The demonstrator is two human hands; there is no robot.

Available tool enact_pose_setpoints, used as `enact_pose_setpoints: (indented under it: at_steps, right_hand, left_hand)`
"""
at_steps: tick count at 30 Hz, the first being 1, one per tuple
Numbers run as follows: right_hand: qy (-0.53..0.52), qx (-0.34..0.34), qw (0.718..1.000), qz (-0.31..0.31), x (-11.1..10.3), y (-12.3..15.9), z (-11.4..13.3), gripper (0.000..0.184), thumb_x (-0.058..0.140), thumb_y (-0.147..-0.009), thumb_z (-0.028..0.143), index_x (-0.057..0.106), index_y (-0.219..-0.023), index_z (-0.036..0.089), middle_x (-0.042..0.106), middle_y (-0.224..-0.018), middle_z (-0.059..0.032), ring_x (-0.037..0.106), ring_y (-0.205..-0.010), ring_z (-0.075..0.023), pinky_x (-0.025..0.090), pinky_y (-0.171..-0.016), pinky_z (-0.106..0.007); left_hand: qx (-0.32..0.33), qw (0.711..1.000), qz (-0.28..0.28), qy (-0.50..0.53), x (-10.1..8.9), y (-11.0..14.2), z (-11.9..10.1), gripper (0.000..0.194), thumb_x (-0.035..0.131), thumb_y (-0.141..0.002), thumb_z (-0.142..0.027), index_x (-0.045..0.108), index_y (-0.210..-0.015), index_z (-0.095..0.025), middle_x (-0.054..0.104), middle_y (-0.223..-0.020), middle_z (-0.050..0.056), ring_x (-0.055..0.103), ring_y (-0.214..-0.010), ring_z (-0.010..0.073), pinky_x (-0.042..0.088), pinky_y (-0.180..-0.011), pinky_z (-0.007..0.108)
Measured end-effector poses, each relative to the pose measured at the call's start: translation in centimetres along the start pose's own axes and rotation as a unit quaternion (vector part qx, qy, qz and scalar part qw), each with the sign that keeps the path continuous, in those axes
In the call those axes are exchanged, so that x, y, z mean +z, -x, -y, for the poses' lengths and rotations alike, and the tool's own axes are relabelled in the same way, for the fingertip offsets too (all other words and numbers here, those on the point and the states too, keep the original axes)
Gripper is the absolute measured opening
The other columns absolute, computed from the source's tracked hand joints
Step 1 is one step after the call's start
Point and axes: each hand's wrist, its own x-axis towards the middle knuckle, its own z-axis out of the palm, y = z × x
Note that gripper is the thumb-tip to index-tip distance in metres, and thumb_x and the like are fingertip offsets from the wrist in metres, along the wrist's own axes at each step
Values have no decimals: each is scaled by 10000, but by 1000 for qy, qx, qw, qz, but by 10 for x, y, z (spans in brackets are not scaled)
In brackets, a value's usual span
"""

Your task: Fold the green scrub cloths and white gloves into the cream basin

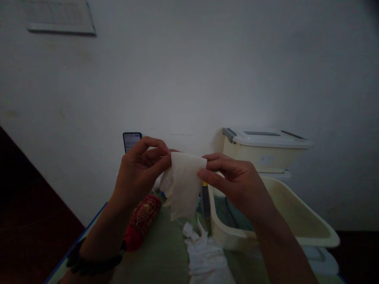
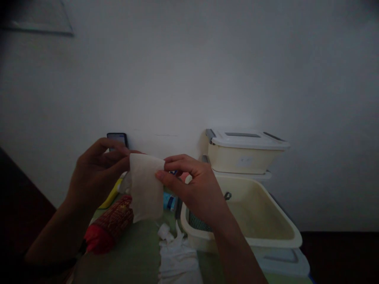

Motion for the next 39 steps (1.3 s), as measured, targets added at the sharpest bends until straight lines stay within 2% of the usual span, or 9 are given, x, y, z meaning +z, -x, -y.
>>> enact_pose_setpoints:
  at_steps: [3,7,11,16,22,26,31,36,39]
  right_hand:
    - [-13,9,1000,8,0,1,0,17,741,-743,222,748,-728,225,731,-956,-1,656,-854,-119,485,-719,-239]
    - [-47,16,998,25,1,2,1,44,742,-749,211,756,-729,247,741,-982,23,663,-889,-103,495,-785,-217]
    - [-54,1,998,24,1,3,3,74,752,-740,187,772,-738,259,726,-846,40,647,-793,-82,492,-710,-191]
    - [-71,-11,997,25,1,3,3,123,743,-753,164,781,-769,280,709,-837,48,635,-794,-73,488,-711,-175]
    - [-86,12,996,29,1,2,0,109,747,-746,175,776,-818,252,687,-893,17,624,-824,-103,491,-730,-225]
    - [-39,10,998,55,0,2,1,79,733,-763,203,772,-827,229,670,-996,-14,613,-913,-133,479,-760,-252]
    - [-4,-17,998,58,-3,1,4,182,600,-881,260,773,-824,245,687,-1035,-18,618,-899,-123,471,-729,-252]
    - [-2,-6,999,39,-2,1,4,109,682,-810,236,771,-749,217,695,-914,-17,622,-848,-125,475,-729,-244]
    - [-8,-4,1000,29,-2,2,4,76,707,-785,239,774,-757,217,687,-883,-18,623,-818,-132,490,-711,-248]
  left_hand:
    - [27,1000,-12,-4,0,2,-1,197,683,-715,-19,599,-728,-197,762,-717,-19,700,-613,108,554,-554,158]
    - [19,1000,3,-4,-5,2,0,191,673,-731,-20,632,-717,-207,774,-759,-20,700,-618,105,558,-554,157]
    - [9,1000,20,-13,-12,1,2,157,697,-750,-57,663,-760,-210,773,-786,-11,715,-697,112,571,-632,160]
    - [-20,996,80,16,-14,-1,1,196,735,-709,-54,625,-763,-206,765,-808,-5,721,-722,131,588,-636,184]
    - [9,999,37,-1,-7,-3,1,225,731,-647,10,617,-681,-181,735,-732,-16,674,-644,87,558,-592,137]
    - [49,999,2,-19,-2,-1,0,233,709,-649,24,615,-677,-186,733,-722,-24,674,-652,82,546,-590,121]
    - [49,998,12,-38,-2,0,1,208,720,-662,3,647,-705,-186,750,-743,-19,692,-664,87,562,-612,124]
    - [41,997,7,-69,-5,-1,0,169,775,-659,-65,679,-713,-193,741,-700,-17,691,-643,101,565,-614,142]
    - [24,995,19,-93,-6,-1,-1,94,783,-694,-170,705,-737,-201,753,-738,7,699,-679,133,573,-642,190]
